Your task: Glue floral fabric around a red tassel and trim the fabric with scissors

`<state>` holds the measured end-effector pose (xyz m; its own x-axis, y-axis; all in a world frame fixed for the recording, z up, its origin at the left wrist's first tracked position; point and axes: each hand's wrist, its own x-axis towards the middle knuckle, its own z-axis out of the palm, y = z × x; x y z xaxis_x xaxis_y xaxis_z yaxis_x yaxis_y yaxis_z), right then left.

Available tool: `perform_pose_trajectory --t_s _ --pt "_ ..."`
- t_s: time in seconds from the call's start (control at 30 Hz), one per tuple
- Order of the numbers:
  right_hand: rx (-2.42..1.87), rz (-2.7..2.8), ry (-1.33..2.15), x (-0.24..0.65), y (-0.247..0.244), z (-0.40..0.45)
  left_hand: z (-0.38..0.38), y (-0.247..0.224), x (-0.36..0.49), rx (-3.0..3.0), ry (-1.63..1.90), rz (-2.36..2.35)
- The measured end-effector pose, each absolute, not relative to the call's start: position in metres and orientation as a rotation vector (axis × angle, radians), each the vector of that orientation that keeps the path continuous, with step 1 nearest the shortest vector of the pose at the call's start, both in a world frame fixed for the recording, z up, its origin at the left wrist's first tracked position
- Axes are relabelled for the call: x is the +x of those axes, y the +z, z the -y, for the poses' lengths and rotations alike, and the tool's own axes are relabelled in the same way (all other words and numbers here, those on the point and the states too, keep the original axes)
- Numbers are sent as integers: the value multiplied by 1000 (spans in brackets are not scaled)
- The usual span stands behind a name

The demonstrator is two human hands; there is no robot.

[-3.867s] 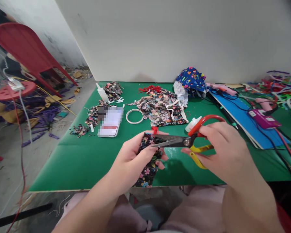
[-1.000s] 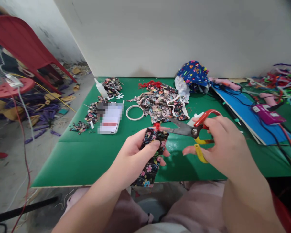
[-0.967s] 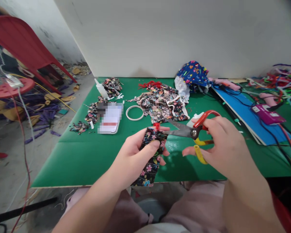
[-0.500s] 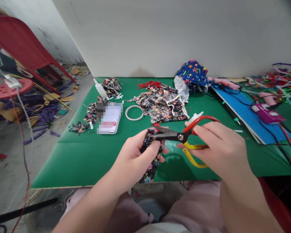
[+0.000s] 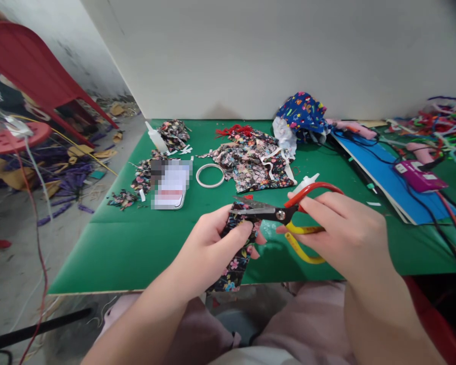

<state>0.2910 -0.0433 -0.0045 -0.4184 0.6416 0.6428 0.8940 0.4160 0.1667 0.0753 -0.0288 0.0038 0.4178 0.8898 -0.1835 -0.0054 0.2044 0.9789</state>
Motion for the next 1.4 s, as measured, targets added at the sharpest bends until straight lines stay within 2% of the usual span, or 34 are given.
perform_pose_trajectory --t_s 1.4 --pt "-1376 2248 -710 288 -3 50 27 13 73 1075 640 -956"
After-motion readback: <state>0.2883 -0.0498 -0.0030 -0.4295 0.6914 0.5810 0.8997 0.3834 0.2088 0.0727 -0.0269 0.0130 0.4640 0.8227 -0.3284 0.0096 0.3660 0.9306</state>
